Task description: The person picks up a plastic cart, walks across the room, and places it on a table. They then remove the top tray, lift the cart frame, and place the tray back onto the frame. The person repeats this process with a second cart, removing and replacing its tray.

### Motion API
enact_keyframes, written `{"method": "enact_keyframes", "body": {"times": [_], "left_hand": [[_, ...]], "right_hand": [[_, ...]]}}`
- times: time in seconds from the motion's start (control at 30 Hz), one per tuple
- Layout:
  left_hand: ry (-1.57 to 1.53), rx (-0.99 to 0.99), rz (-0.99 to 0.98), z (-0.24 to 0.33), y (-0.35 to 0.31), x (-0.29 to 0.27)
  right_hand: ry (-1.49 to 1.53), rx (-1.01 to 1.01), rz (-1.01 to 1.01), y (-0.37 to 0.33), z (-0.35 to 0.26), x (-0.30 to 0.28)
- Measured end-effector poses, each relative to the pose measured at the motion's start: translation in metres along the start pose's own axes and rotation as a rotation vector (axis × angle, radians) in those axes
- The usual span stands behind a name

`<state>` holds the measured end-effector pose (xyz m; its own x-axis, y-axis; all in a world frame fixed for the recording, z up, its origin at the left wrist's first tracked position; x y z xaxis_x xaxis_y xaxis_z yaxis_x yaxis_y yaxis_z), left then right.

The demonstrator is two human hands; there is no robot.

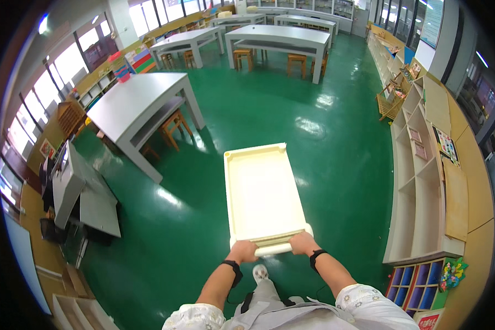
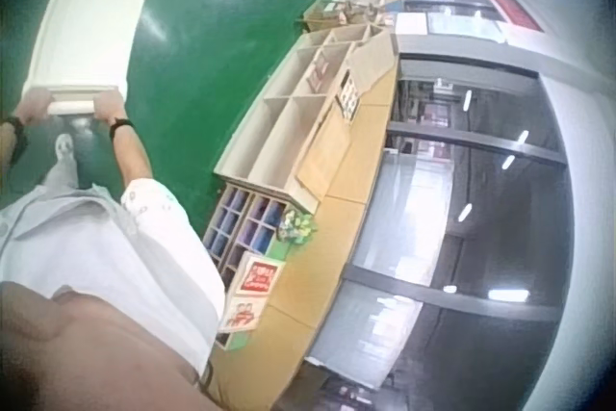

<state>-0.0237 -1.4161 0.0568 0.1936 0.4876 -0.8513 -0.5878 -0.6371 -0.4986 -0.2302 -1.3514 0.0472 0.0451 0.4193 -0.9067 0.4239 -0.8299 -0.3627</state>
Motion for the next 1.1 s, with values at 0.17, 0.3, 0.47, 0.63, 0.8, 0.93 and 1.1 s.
{"method": "enact_keyframes", "body": {"times": [0.17, 0.3, 0.47, 0.63, 0.8, 0.93, 1.1], "left_hand": [[0.066, 0.013, -0.055, -0.052, 0.080, -0.047], [0.113, -0.048, -0.126, -0.089, 0.150, -0.096], [0.149, -0.054, -0.065, -0.139, 0.236, -0.164], [0.016, -0.017, -0.003, -0.197, 0.319, -0.223], [-0.030, -0.067, 0.079, -0.246, 0.386, -0.287], [0.021, -0.091, 0.060, -0.288, 0.460, -0.331], [-0.015, -0.127, 0.043, -0.344, 0.548, -0.401]], "right_hand": [[0.040, 0.020, 0.031, 0.073, 0.047, -0.041], [0.024, 0.026, 0.039, 0.142, 0.095, -0.062], [0.062, 0.018, 0.076, 0.226, 0.157, -0.113], [0.033, 0.028, 0.067, 0.312, 0.215, -0.177], [0.029, -0.021, 0.062, 0.399, 0.271, -0.231], [0.030, -0.029, 0.015, 0.472, 0.325, -0.269], [0.006, -0.048, 0.019, 0.569, 0.392, -0.324]]}}
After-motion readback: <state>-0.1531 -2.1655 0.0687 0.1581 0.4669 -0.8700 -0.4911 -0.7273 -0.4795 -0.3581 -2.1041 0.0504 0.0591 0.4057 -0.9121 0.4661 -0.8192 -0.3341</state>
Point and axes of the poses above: each hand's wrist, its own y-axis towards the middle knuckle, its own x-axis out of the palm, z = x × y, the point moved 4 cm from there along y, towards the middle knuckle, and after that the axes turned 12 degrees about -x, right-handed, at the moved point
